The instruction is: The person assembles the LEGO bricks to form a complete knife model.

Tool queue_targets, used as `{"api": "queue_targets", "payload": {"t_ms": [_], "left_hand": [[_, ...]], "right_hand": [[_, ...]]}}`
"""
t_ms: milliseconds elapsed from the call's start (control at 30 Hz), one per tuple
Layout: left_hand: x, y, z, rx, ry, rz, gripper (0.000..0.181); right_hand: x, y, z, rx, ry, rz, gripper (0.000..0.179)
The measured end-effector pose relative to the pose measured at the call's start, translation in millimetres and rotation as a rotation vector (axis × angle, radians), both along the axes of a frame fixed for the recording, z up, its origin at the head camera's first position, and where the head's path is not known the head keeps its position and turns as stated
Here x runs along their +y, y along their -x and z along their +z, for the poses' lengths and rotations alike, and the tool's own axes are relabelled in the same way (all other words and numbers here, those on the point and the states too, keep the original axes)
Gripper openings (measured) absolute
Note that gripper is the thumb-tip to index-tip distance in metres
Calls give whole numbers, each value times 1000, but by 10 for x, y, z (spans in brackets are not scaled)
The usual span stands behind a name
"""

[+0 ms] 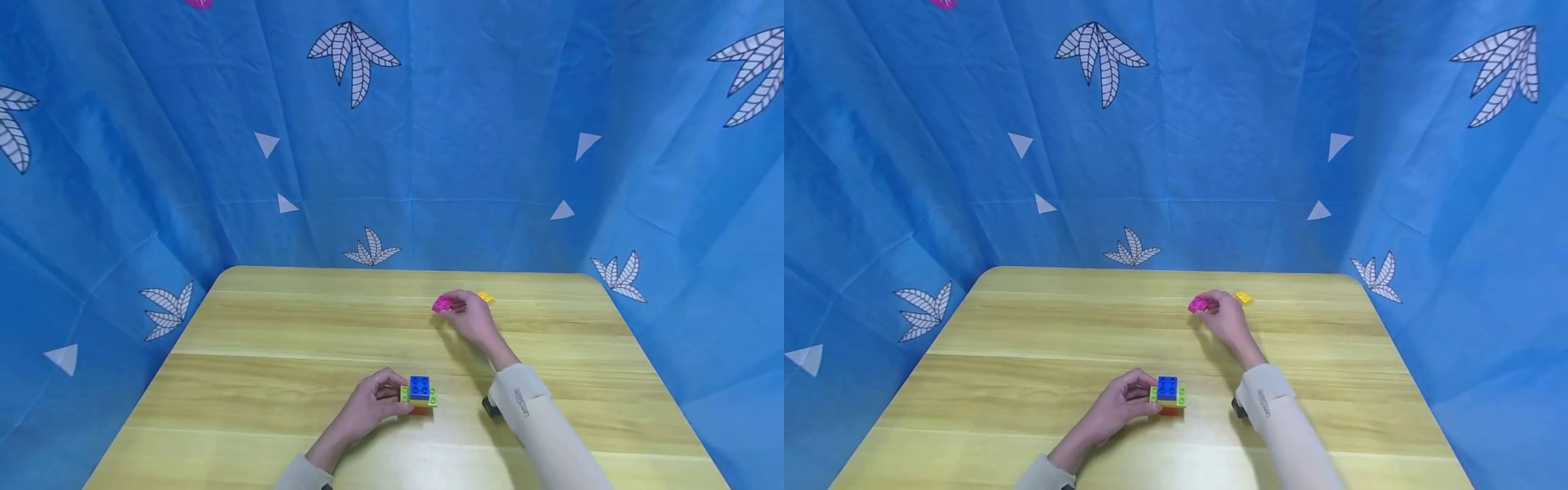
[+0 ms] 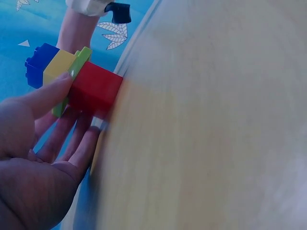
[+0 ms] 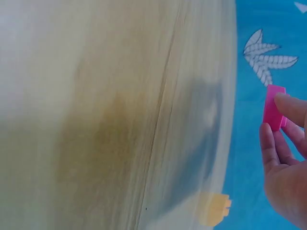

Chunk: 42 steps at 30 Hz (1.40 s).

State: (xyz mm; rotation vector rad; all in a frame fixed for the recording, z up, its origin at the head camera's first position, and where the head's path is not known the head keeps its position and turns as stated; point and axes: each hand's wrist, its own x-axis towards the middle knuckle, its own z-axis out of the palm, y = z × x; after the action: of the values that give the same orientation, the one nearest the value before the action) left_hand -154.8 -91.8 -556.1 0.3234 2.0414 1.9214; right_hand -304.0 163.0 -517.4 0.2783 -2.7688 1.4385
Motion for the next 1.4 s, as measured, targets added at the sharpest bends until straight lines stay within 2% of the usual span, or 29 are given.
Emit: {"api": "queue_targets", "payload": {"t_ms": [400, 833, 1133, 1400], "left_hand": [[-1, 5, 7, -14, 19, -2, 34], [-12, 16, -32, -4, 22, -12, 33], [-18, 24, -10, 2, 25, -14, 34], [-35, 25, -15, 25, 33, -23, 33]], "right_hand": [[-16, -474, 124, 50, 13, 104, 36], [-4, -1009, 277, 72, 92, 213, 34], [-40, -1251, 329, 60, 127, 292, 34], [-90, -1381, 330, 66, 141, 331, 34]]}}
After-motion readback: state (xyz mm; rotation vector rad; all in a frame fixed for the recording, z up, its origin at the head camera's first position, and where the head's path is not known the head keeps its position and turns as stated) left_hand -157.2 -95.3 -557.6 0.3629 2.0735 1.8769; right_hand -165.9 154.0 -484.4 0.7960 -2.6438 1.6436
